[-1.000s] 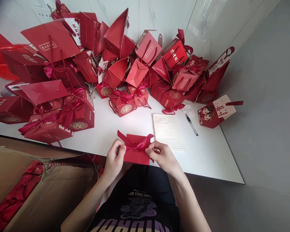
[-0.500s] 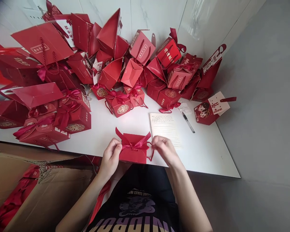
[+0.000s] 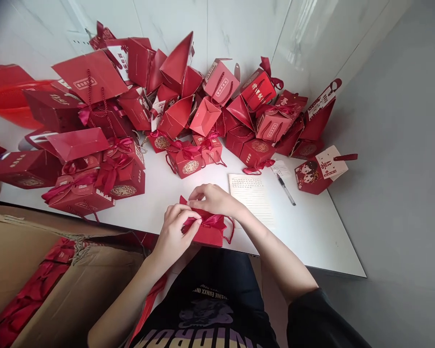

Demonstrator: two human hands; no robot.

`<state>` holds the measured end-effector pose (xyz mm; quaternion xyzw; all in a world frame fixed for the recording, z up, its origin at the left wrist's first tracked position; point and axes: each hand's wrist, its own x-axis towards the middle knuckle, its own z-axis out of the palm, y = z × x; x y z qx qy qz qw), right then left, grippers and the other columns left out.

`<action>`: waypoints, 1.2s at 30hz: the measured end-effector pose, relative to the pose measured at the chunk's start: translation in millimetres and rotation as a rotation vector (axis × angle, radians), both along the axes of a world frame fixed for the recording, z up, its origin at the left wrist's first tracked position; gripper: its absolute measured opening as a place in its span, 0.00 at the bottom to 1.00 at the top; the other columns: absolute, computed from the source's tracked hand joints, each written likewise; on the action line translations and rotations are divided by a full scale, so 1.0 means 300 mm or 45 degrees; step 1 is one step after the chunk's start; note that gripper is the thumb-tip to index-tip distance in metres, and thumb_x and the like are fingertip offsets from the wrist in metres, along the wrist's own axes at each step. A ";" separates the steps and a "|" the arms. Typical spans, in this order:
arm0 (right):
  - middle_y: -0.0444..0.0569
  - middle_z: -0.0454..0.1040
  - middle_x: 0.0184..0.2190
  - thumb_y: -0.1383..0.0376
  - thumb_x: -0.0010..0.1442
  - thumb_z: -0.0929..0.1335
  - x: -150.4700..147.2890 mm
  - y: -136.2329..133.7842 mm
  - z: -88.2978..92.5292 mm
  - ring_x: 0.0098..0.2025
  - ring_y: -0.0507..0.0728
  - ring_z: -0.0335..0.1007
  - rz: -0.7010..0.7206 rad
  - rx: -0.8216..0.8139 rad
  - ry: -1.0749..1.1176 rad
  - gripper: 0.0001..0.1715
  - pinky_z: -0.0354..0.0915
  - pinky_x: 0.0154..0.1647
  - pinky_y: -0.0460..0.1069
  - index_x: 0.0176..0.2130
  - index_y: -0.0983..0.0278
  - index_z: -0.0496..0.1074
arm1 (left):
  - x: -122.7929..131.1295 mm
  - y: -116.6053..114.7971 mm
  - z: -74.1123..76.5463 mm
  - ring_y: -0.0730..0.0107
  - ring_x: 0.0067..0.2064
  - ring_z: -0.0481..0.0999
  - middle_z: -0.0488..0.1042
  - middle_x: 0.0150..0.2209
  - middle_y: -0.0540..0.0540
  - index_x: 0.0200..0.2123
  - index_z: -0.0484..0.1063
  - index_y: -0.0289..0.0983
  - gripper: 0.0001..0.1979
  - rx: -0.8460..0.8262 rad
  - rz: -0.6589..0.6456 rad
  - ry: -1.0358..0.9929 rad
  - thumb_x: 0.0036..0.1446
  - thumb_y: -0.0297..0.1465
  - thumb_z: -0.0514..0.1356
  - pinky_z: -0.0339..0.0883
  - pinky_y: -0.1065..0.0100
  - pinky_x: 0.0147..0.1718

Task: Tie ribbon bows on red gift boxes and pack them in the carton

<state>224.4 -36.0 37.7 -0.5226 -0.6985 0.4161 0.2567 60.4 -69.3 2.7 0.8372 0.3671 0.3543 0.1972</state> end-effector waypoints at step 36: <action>0.52 0.75 0.30 0.47 0.57 0.64 0.127 -0.040 -0.048 0.30 0.56 0.74 -0.486 0.004 0.237 0.26 0.67 0.34 0.50 0.35 0.68 0.72 | 0.007 -0.001 0.045 0.65 0.41 0.66 0.71 0.35 0.49 0.34 0.70 0.40 0.05 -0.270 -0.135 0.197 0.60 0.29 0.55 0.56 0.61 0.43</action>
